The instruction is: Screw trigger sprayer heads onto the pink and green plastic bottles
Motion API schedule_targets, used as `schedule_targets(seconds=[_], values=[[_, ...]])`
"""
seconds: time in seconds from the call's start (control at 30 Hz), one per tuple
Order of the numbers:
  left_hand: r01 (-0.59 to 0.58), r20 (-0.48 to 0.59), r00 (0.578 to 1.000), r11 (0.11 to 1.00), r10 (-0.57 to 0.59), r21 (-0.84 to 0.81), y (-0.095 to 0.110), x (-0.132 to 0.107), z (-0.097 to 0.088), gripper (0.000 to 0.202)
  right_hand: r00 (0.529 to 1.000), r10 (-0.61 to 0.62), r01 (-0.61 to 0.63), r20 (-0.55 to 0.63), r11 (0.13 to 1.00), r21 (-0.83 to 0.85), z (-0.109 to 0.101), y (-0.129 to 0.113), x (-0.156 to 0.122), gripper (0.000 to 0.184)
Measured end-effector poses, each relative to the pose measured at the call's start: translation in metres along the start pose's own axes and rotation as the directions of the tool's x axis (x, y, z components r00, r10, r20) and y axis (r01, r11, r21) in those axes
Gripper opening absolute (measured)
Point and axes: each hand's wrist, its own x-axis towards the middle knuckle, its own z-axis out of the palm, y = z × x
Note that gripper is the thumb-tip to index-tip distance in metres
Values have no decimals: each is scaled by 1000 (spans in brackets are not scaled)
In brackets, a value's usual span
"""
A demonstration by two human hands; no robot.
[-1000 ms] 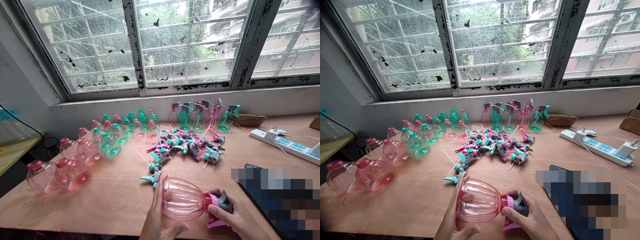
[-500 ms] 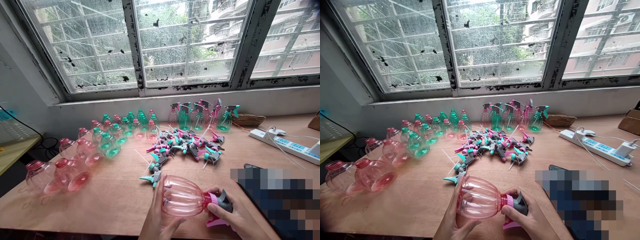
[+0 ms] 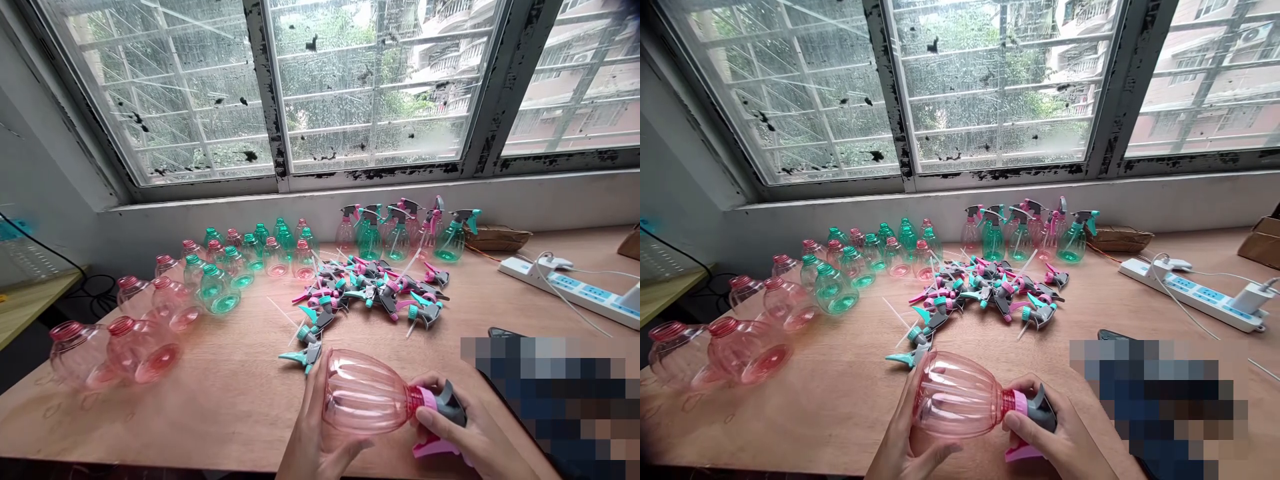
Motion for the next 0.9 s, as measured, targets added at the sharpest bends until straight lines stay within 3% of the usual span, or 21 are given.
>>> schedule_targets(seconds=[0.1,0.23,0.53,0.73,0.9], values=[[-8,9,1000,1000,8,-5,0,-2,1,99,1000,9,-9,11,1000,9,-1,0,0,39],[-3,23,1000,999,5,-45,3,-3,0,113,1000,7,-6,29,1000,-27,-2,-1,1,39],[38,0,999,998,-38,-43,5,-1,0,94,1000,8,-8,0,1000,28,-2,-1,0,39],[28,47,999,993,-23,-110,0,-4,-3,110,999,27,-28,37,999,32,-3,2,0,39],[30,48,999,993,-24,-118,4,-4,-3,101,1000,12,-12,22,1000,23,-2,-1,-1,39]])
